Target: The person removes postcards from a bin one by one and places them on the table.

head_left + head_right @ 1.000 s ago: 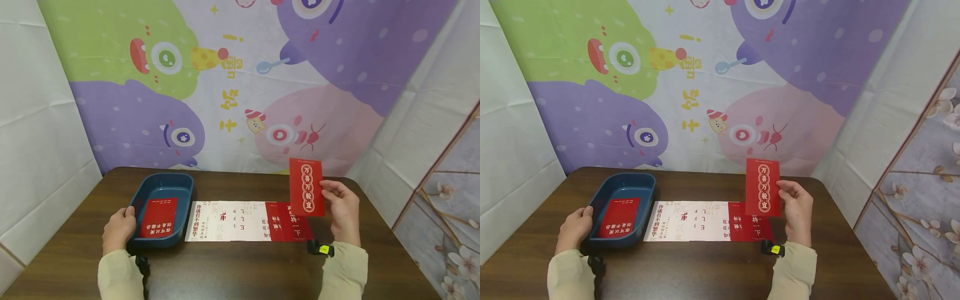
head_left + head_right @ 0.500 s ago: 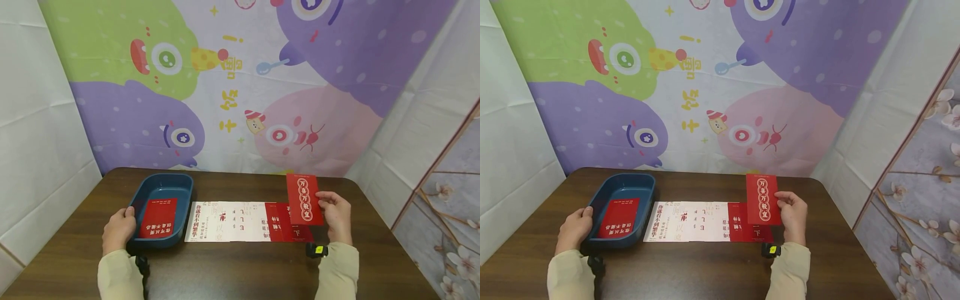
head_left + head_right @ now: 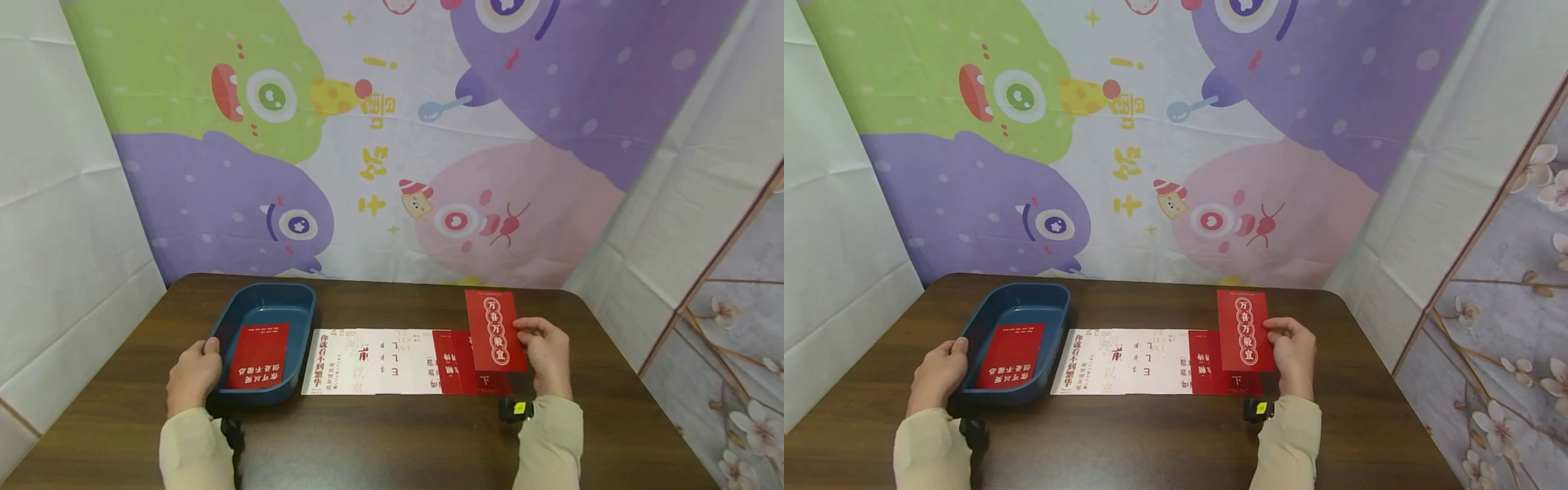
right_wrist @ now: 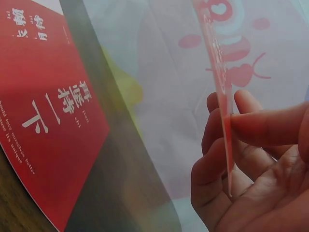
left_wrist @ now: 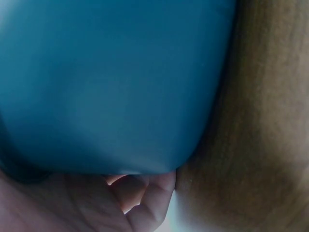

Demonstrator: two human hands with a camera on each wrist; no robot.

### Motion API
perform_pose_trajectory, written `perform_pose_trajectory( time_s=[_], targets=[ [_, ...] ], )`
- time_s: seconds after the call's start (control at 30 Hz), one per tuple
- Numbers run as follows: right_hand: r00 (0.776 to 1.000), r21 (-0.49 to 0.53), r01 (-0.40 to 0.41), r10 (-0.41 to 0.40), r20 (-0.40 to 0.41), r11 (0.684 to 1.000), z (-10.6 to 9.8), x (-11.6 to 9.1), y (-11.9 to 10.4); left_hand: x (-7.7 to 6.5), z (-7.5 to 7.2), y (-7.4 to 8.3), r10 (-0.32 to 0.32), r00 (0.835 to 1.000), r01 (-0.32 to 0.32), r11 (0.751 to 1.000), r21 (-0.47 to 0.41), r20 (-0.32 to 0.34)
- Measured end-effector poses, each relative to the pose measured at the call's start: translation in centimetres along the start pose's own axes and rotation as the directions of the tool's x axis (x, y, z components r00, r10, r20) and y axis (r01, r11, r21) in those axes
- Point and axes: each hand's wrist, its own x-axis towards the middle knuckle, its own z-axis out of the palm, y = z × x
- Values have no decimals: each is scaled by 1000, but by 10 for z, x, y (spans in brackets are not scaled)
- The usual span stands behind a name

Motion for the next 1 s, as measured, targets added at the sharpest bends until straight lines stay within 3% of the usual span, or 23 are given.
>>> perform_pose_trajectory(
  time_s=[1.0],
  targets=[
    [997, -157, -56, 63, 42, 986, -3, 6, 25, 0, 1, 1, -7, 1000, 7, 1000, 9, -15]
  ],
)
